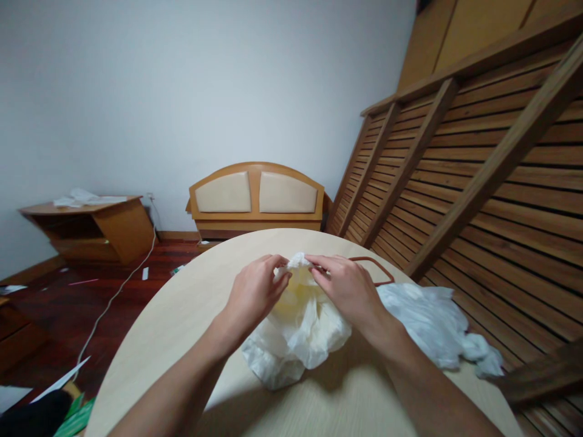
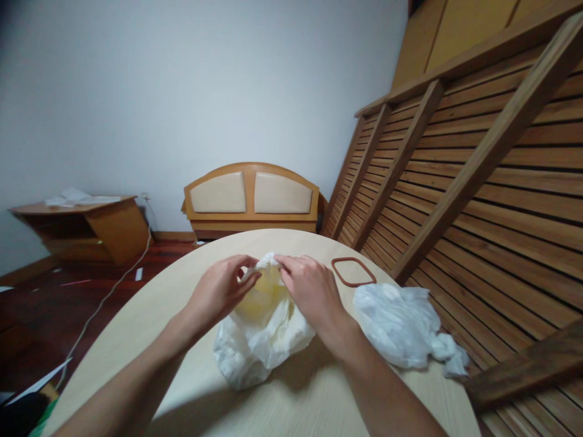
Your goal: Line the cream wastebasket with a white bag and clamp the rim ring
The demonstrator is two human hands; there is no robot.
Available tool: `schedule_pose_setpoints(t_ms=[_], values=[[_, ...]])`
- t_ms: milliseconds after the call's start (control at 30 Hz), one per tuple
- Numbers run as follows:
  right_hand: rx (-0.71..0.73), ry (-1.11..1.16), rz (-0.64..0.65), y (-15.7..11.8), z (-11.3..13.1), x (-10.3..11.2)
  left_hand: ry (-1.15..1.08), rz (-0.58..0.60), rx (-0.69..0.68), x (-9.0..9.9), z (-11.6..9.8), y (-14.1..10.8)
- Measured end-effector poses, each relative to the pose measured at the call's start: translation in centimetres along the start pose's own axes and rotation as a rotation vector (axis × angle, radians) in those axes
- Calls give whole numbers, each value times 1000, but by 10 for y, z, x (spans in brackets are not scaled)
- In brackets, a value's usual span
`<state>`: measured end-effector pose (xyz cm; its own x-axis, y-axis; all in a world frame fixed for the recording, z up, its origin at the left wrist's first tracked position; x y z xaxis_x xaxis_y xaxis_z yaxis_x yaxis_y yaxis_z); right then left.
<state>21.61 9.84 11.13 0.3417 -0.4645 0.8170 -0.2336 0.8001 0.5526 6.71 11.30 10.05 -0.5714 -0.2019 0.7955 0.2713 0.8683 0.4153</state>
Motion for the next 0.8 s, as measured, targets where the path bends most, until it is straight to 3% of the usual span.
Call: schedule_pose_setpoints(t_ms=[167,333,533,633,800], values=[[48,8,-99,-5,14,18,-5,-14,44,-1,7,3],[-50,-73,255,-22,28,-8,-57,-11,45,-2,9,3],[93,-83,547,-45,52,-42,-133,-28,0,-3,7,0],[162,58,635,-50,60,-56,-136,-19,-7,-4,7,0],[190,155,604,-48,62,-64,-100,8,20,-7,11,2]])
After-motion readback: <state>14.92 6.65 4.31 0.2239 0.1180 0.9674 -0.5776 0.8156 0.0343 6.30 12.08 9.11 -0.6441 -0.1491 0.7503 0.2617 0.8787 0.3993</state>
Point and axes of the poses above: each hand's wrist, its own y-axis towards the middle knuckle, its own x-axis out of the back of the hand, z = x × y, the point moved 9 cm from there along y, towards the middle knuckle, and after that the axes turned 3 degrees about -y, right-handed, at the moved point
